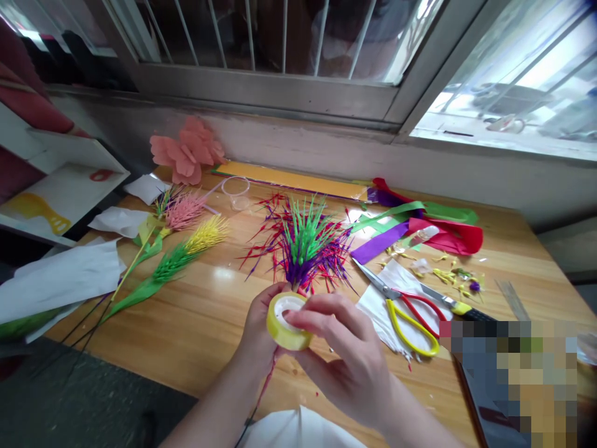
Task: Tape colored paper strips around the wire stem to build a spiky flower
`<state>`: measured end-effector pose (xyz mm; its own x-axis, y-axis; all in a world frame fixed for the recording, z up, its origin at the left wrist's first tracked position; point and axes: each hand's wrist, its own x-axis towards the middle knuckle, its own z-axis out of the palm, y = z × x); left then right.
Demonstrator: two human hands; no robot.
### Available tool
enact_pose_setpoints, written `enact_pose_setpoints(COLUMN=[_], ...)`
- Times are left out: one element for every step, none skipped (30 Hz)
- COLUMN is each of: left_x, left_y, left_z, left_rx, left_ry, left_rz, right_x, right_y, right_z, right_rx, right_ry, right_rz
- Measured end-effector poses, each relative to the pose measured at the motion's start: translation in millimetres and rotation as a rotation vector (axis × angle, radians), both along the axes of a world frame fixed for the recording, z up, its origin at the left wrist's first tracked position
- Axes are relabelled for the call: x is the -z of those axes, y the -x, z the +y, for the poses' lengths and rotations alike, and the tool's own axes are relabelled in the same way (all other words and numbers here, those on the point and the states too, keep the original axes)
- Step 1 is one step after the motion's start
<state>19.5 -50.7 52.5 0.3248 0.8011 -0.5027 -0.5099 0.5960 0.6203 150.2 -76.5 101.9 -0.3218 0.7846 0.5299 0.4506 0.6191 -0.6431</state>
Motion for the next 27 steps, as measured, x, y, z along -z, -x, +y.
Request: enact_pose_setpoints(left_x=[-1.5,-3.3,-5.1,-6.9,-8.5,-9.9,-11.1,-11.9,-12.5,-12.9,-13.1,-13.2,-13.4,-13.7,-14.1,-14.7,-15.3,-16.0,-16.5,-16.7,-16.7,-16.5,-15.9,-15.2,-14.4,-13.8,-13.4], left_y=[0.1,-0.1,-0.5,-1.0,-1.7,-2.5,-3.3,-4.0,-4.8,-5.4,-6.0,-6.4,-6.7,-7.0,-7.1,-7.2,-7.2,-7.3,-7.3,-7.4,-7.6,-8.0,-8.5,-9.2,-10.1,-11.0,-11.7], left_z=[-1.8,-4.1,-6.5,-8.7,-10.4,-11.7,-12.4,-12.9,-13.2,-13.4,-13.6,-14.0,-14.4,-14.9,-15.2,-15.5,-15.6,-15.5,-15.2,-14.9,-14.4,-14.0,-13.6,-13.3,-12.9,-12.4,-11.8], left_rx=[-0.037,-0.069,-0.097,-0.105,-0.115,-0.121,-0.123,-0.125,-0.125,-0.117,-0.107,-0.098,-0.090,-0.086,-0.087,-0.092,-0.091,-0.083,-0.078,-0.079,-0.085,-0.102,-0.129,-0.158,-0.179,-0.194,-0.204], left_ry=[-0.026,-0.047,-0.065,-0.072,-0.081,-0.092,-0.101,-0.111,-0.119,-0.123,-0.121,-0.113,-0.104,-0.099,-0.101,-0.110,-0.125,-0.142,-0.152,-0.152,-0.148,-0.145,-0.149,-0.157,-0.170,-0.186,-0.200], left_rz=[0.024,0.050,0.079,0.093,0.100,0.094,0.075,0.055,0.038,0.025,0.020,0.022,0.024,0.024,0.020,0.015,0.011,0.012,0.020,0.037,0.059,0.084,0.107,0.127,0.141,0.150,0.153], right_x=[2.8,5.6,8.5,11.4,14.4,17.6,20.7,23.9,27.1,30.1,33.1,35.8,38.3,40.4,42.3,43.9,45.2,46.2,46.8,47.2,47.1,46.6,45.6,44.1,42.1,39.8,37.2], right_y=[-1.0,-2.6,-4.6,-6.8,-9.3,-11.9,-14.4,-16.8,-18.9,-20.7,-22.1,-23.1,-23.7,-23.8,-23.7,-23.3,-22.8,-22.3,-21.9,-21.6,-21.4,-21.3,-21.2,-21.1,-20.7,-20.1,-19.3], right_z=[-2.6,-5.1,-7.4,-9.5,-11.2,-12.4,-13.2,-13.5,-13.5,-13.3,-13.1,-12.8,-12.7,-12.7,-12.9,-13.3,-13.7,-14.1,-14.5,-14.8,-15.2,-15.6,-15.9,-16.2,-16.3,-16.3,-15.9], right_rx=[0.019,0.043,0.068,0.093,0.115,0.131,0.143,0.155,0.169,0.182,0.195,0.207,0.218,0.226,0.232,0.237,0.241,0.244,0.244,0.242,0.238,0.230,0.221,0.215,0.211,0.206,0.196], right_ry=[-0.013,-0.020,-0.021,-0.016,-0.005,0.006,0.017,0.025,0.028,0.028,0.026,0.026,0.030,0.038,0.047,0.055,0.063,0.070,0.074,0.078,0.083,0.088,0.091,0.091,0.085,0.074,0.055], right_rz=[0.019,0.041,0.063,0.080,0.090,0.094,0.093,0.092,0.094,0.096,0.097,0.098,0.099,0.102,0.107,0.117,0.128,0.139,0.147,0.153,0.156,0.158,0.160,0.161,0.161,0.158,0.152])
